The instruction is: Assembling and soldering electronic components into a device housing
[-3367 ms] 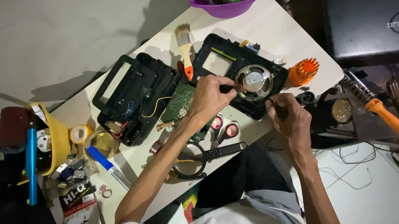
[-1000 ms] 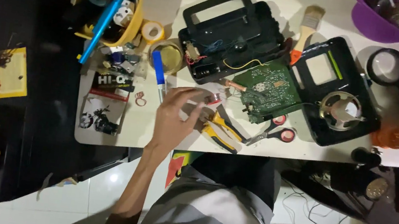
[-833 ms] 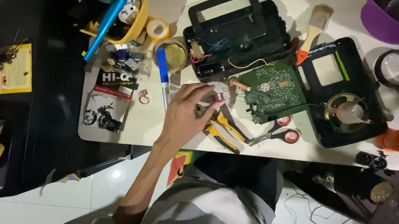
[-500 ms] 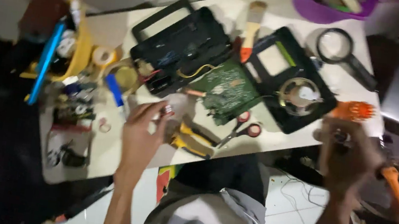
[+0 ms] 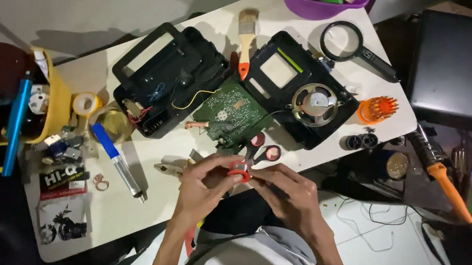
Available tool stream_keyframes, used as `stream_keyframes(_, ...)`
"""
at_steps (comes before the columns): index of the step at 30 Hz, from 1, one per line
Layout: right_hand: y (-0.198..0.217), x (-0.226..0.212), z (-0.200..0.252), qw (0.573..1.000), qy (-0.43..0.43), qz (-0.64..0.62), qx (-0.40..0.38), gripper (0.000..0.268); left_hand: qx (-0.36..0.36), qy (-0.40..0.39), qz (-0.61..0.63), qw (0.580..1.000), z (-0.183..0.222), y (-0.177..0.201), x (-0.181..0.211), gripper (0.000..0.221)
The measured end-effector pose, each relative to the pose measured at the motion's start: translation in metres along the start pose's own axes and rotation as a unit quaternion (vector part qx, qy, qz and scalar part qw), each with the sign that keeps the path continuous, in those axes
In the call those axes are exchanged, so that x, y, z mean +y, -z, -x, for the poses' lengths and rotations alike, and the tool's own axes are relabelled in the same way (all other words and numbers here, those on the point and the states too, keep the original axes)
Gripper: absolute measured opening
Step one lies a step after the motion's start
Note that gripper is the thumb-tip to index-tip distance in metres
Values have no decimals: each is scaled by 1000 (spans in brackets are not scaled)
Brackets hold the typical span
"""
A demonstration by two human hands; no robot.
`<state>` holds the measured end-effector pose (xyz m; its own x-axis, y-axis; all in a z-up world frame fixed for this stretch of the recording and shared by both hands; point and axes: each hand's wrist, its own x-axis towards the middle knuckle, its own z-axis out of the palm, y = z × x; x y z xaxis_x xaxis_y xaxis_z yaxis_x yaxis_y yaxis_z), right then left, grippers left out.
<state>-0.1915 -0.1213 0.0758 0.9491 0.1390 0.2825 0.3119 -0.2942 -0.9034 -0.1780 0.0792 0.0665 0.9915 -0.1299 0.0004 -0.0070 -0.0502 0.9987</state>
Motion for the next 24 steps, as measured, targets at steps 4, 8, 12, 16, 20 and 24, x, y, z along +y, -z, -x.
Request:
stream_keyframes(4,6,-12,-4,1000,-15,17,-7,31,0,-2,20,1000,-2,-14,1,33)
stream_keyframes(8,5,-2,-4,999,-25,27,13,24,-18,11,49,999,-3,-12,-2,34)
stream_keyframes(12,8,-5,-11,1000,-21,5,16,34,-43,-8,53,998,-8,-10,8,30)
stream_keyframes(16,-2,31,3,990,-58,-118,50,16,-66,-13,53,996,-8,-11,-1,30)
stream_keyframes(20,-3,28,-2,986,-45,-134,87,10,-75,-6,60,995,-10,-16,5,28)
stream_keyframes(24,-5,34,-5,984,-35,-139,103,12,-73,-14,26,997,-15,-18,5,26)
